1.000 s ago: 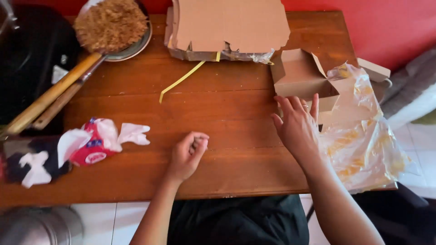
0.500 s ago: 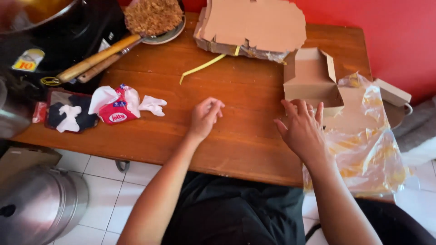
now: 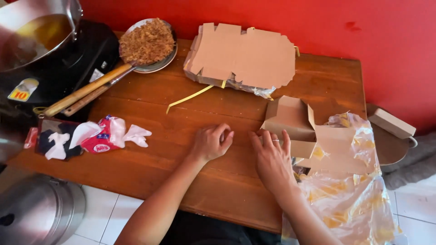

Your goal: The person assembles flat cardboard box blanks into small rectangular boxes by hand. They fold the side flaps, tuck the tabs into slots, and press the seams to form the box shape. The process is repeated for a second box.

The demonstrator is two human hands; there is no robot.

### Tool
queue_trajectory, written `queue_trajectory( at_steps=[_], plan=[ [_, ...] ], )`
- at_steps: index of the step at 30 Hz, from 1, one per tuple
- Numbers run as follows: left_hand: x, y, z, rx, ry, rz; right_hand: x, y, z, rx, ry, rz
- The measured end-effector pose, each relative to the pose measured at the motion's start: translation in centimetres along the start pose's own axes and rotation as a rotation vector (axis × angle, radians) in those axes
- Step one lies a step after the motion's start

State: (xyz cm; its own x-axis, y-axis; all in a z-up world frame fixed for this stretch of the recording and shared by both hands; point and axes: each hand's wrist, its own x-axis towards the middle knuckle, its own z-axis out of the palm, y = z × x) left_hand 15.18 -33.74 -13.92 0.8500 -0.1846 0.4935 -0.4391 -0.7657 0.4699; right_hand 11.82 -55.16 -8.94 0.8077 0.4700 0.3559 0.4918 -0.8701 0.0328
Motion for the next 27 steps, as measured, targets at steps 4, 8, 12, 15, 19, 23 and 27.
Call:
queue_trajectory(
  at_steps=[4,8,12,15,19,23,27],
  plan=[
    [0.0,-0.2,0.2,-0.016,-0.023,0.004,0.2,0.6,0.1,0.0,-0.017,0.047],
    [-0.2,-0.7,0.5,-0.024,0.051,0.089,0.1,0.2,-0.6,-0.067,-0.076,0.105],
    [-0.5,-1.1,1.4,0.022,0.101,0.156,1.1,-1.2,-1.0,-0.089,-0.056,0.104],
    [-0.1,-0.6,0.6,-0.009,0.119,0.116,2.9,-3.5,-1.2,-0.054,-0.005,0.073],
    [1.2,-2.2,0.4,-0.106,0.103,-0.084,4.9,-3.8,3.5,0.049,-0.018,0.105],
    [6.2,-4.8,-1.8,0.143,0.208,0.105,8.6,-1.0,8.1,0.253,0.073,0.31],
    [11.2,-7.6,-2.9,0.376,0.23,0.276,13.3,0.3,8.3,0.339,0.269,0.313]
  ],
)
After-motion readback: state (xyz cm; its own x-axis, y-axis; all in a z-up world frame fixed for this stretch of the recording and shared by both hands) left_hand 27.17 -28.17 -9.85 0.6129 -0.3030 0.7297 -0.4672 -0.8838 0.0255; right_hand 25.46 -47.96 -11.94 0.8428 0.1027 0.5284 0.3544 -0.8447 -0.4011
